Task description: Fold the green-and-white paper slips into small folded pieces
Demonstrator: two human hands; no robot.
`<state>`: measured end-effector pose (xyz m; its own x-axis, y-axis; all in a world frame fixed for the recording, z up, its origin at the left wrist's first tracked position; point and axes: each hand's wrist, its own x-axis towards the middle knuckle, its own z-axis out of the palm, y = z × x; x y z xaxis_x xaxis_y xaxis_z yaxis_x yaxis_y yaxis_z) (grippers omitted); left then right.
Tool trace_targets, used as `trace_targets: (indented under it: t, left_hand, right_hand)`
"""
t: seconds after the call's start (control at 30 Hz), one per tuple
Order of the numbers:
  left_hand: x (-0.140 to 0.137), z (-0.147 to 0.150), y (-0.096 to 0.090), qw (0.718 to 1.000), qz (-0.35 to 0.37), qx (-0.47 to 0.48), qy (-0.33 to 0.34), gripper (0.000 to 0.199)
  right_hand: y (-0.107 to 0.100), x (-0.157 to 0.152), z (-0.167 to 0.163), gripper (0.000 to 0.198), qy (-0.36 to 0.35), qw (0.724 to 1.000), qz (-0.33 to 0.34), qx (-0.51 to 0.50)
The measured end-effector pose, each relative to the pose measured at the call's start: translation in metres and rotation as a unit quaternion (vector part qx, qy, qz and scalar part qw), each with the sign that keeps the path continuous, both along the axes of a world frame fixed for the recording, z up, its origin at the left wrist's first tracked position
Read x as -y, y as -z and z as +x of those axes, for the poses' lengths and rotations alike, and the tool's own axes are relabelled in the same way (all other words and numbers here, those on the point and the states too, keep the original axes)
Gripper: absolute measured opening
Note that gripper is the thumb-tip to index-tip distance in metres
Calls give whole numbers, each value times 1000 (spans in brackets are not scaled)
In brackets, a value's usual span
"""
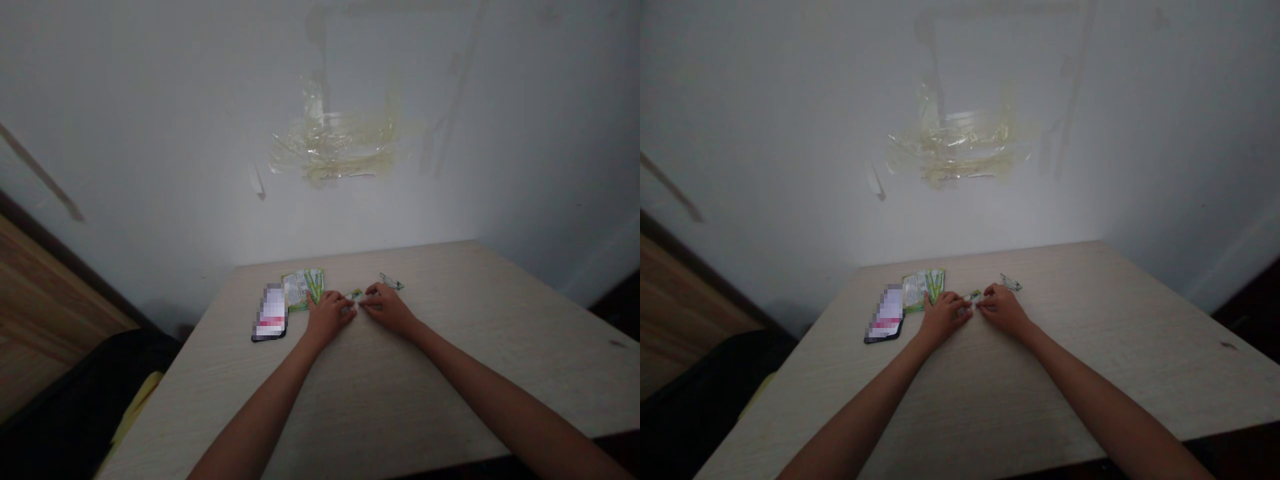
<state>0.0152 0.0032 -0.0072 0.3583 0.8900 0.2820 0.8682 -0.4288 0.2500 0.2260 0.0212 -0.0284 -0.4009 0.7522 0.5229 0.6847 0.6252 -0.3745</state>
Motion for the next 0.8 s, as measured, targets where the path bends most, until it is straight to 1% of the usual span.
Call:
trace_targets:
  t: [0.13, 0.37, 0.8]
  left_hand:
    - [-1, 0, 2, 1000, 6, 6, 2, 25]
    - [-3, -1, 4, 1000, 7, 12, 10, 24]
    - [-3, -2, 3, 1000, 1, 5, 11, 25]
  right_hand:
    - [0, 0, 0, 15, -4, 1000, -8, -2]
    - [5, -5, 1, 16, 20, 1000, -17, 18]
    - [9, -11, -2, 19, 61, 998, 13, 27]
